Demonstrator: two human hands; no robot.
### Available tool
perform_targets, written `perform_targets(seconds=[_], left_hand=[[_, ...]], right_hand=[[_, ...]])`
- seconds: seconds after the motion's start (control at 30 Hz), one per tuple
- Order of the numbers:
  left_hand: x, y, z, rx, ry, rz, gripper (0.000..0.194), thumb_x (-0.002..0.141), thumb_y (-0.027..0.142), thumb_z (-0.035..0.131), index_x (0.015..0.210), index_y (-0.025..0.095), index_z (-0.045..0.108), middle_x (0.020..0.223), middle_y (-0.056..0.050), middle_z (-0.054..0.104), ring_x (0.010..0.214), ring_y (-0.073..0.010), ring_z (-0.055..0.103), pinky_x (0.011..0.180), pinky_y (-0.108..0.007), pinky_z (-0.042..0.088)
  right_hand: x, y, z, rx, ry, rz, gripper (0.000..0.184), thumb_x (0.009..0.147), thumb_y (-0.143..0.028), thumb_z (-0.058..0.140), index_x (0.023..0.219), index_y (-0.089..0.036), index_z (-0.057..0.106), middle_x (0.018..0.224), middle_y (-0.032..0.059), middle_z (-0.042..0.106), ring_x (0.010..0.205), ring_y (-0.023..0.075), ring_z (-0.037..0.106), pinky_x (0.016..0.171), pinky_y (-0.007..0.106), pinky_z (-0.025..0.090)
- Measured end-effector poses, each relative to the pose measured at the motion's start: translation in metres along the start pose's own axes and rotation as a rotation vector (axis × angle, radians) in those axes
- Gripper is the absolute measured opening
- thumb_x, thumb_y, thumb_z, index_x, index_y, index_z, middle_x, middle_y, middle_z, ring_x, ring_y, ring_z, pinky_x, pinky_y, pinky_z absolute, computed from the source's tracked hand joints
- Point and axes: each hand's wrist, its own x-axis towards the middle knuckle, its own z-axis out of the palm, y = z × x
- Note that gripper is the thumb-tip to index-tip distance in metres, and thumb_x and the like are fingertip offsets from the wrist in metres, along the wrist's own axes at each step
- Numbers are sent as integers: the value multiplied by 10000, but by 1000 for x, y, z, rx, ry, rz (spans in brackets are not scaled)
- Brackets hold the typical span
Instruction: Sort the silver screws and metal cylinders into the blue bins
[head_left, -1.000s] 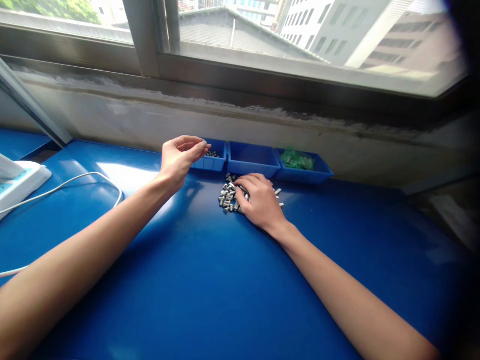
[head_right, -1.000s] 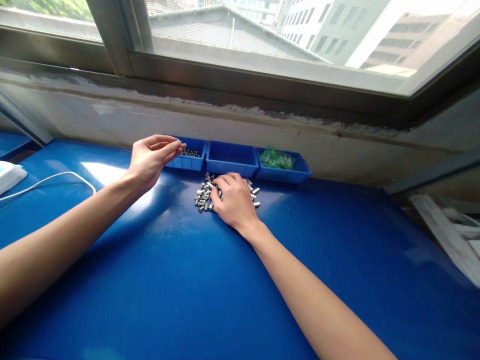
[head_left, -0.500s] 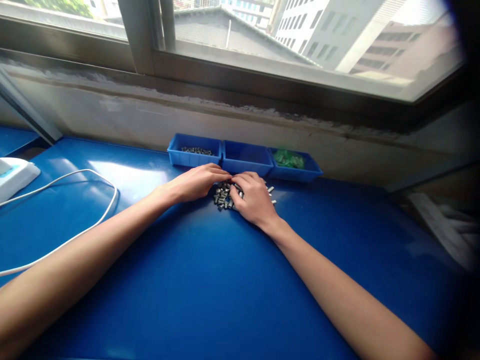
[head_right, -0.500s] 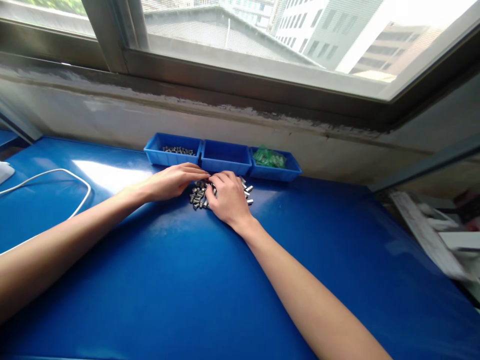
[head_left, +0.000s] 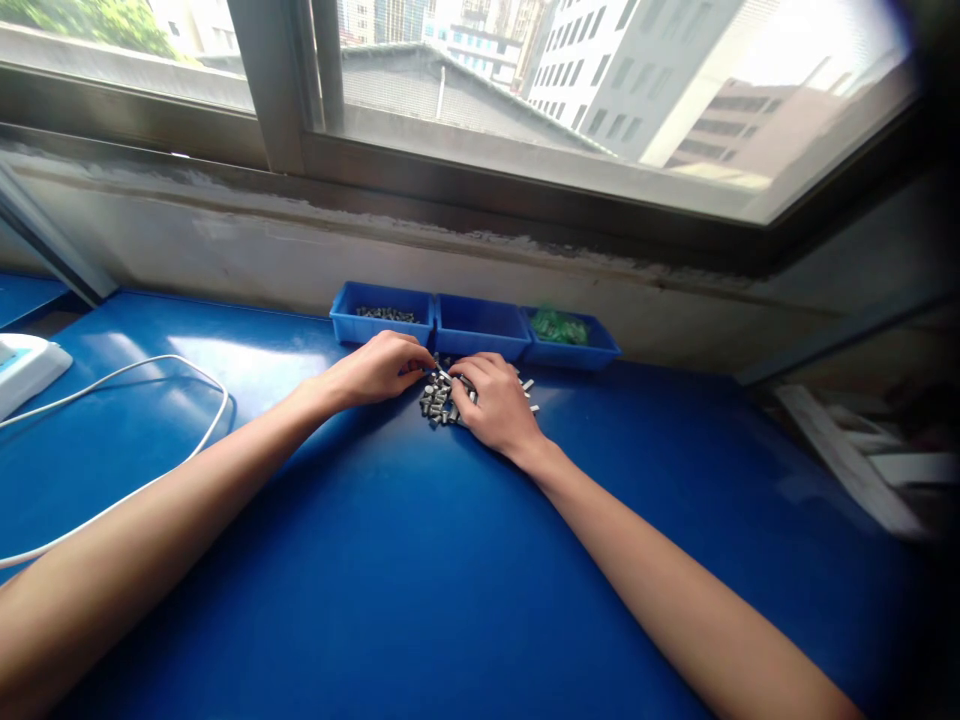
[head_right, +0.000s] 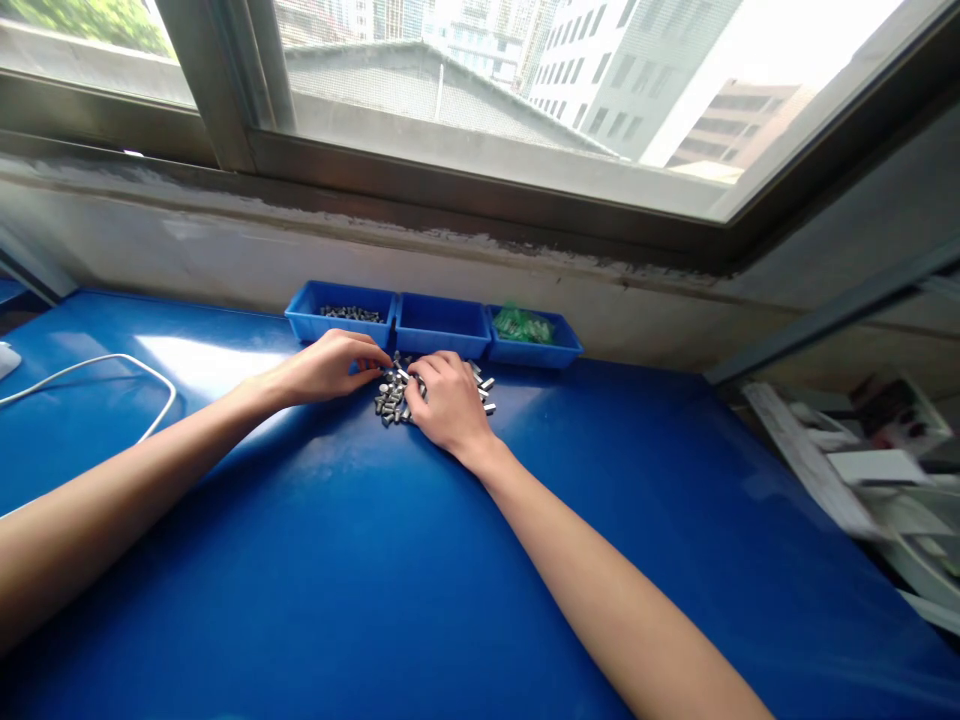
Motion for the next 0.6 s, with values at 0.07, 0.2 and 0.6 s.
perform_targets(seconds=[0.07, 0.2, 0.6], left_hand=[[1, 2, 0, -96, 20, -87, 234, 865, 187, 604, 994, 158, 798, 913, -70, 777, 806, -180, 716, 759, -257, 529], [1, 6, 3, -385, 38, -270, 228, 844, 248, 640, 975, 145, 795, 865, -59, 781, 789, -177, 728, 729, -240, 548], [0, 4, 3, -702, 183, -450, 396, 715, 357, 833, 1021, 112, 775, 1022, -117, 792, 972, -258, 751, 933, -372, 588]], right_hand=[[0, 0, 0, 4, 5, 0, 215, 952, -230, 537, 1021, -188, 737, 1109, 89, 759, 1153, 284, 587, 971, 437, 439], [1, 0, -1, 11, 0, 3, 212, 947, -223, 537, 1006, -197, 739, 1106, 92, 763, 1157, 293, 591, 967, 448, 441], [0, -2, -2, -15, -28, -3, 331, 983, -248, 512, 1226, -197, 730, 1252, 70, 735, 1215, 303, 565, 995, 472, 442]])
